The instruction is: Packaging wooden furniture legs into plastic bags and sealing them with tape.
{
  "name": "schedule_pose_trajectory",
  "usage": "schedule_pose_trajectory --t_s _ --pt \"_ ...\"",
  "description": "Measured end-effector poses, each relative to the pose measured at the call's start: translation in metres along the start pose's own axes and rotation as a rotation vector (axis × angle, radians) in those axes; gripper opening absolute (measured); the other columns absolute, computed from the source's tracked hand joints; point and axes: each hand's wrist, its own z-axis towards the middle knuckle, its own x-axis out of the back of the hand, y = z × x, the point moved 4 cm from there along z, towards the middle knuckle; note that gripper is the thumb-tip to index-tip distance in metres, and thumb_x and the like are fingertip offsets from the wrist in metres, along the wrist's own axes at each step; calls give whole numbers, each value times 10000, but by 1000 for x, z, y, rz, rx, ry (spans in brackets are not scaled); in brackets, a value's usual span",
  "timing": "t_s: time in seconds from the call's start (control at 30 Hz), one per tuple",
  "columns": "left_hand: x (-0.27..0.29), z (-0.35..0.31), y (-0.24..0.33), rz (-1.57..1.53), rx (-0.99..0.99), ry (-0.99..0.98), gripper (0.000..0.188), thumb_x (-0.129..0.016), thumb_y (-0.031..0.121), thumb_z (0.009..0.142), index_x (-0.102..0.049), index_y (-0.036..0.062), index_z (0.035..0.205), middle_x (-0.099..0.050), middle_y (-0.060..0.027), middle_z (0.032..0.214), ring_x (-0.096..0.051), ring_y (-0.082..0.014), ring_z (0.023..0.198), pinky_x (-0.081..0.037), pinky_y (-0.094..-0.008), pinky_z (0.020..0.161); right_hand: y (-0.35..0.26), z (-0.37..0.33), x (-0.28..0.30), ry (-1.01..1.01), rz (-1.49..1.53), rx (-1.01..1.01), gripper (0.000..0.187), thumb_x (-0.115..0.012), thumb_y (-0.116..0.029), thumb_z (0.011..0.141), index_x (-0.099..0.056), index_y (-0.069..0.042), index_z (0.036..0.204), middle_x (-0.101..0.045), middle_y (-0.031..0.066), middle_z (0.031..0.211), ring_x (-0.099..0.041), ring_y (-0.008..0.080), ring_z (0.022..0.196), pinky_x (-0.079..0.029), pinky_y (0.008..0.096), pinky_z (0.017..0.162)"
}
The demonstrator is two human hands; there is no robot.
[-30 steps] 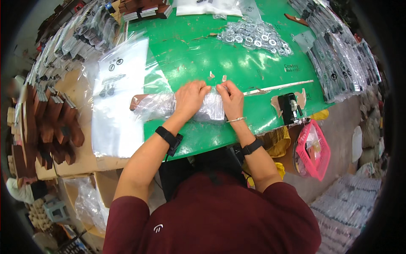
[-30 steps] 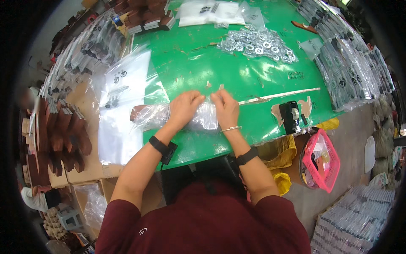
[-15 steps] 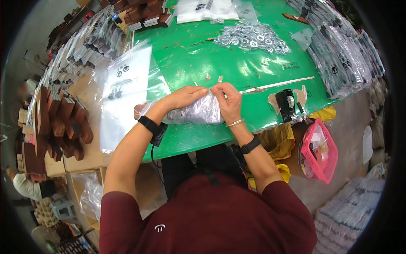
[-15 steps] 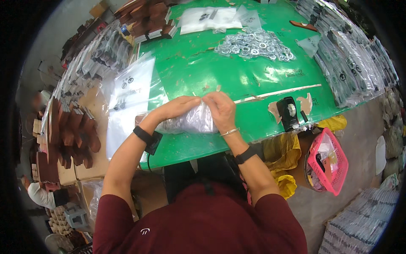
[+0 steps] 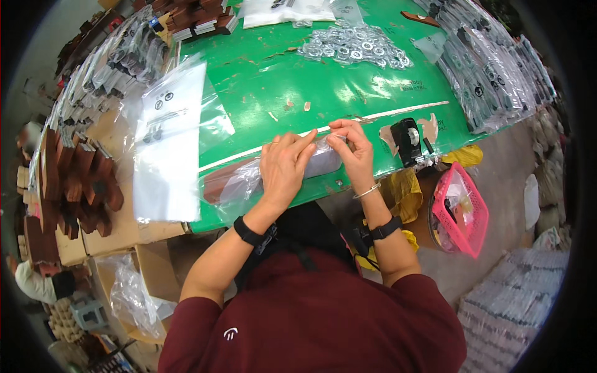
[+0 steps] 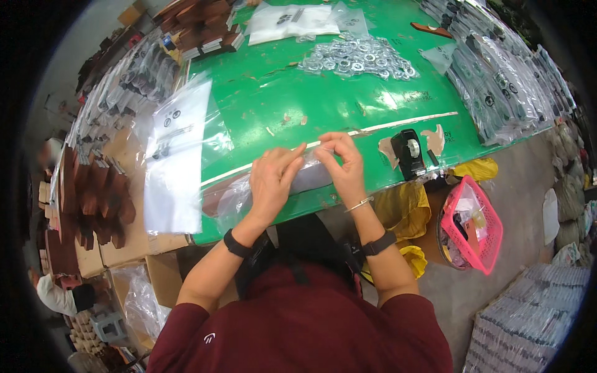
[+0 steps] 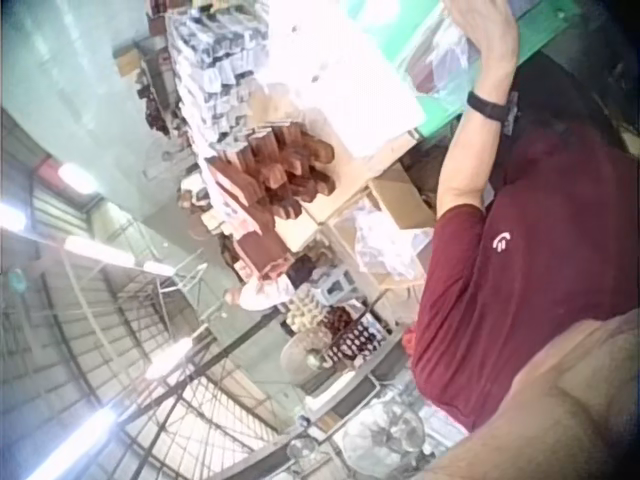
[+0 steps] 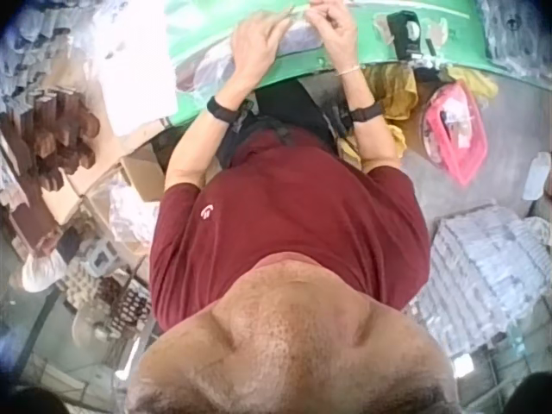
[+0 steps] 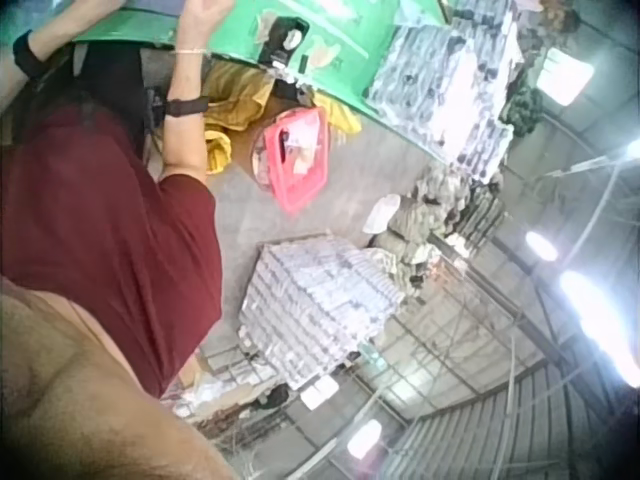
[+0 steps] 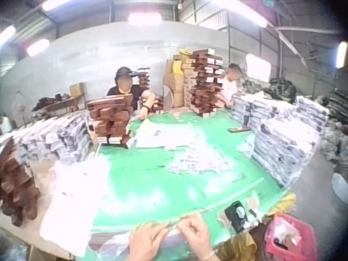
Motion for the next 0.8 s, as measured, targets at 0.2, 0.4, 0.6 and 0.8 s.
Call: schedule_pose_trajectory --t_s 0.2,0.4,0.6,0.8 --pt "3 -13 15 -47 -32 -15 278 -666 184 874 -705 141 1146 -653 -29 936 -560 -232 845 -355 -357 758 2 -26 6 -125 111 -227 95 -637 -86 920 -674 -9 963 -663 73 1105 -578 135 1079 -460 269 905" --pt "0 -17 15 33 -173 3 191 -667 118 851 -681 143 1040 -643 -19 984 -547 -228 861 -362 -360 763 3 -34 1 -55 146 -189 150 -562 -84 963 -632 -15 1077 -660 36 1086 -578 97 999 -463 248 868" --pt "-2 -17 15 93 -262 22 225 -624 77 834 -694 208 1003 -625 38 1066 -533 -218 871 -382 -362 772 7 -31 -2 -40 233 -166 185 -533 -67 965 -578 -25 1139 -659 63 1075 -591 96 971 -478 242 839" --pt "-4 -19 13 118 -339 29 205 -650 96 822 -715 197 989 -643 0 1090 -554 -243 899 -388 -373 789 11 -30 2 56 334 -253 190 -541 -73 956 -569 -22 1137 -666 93 1080 -618 121 973 -494 254 847"
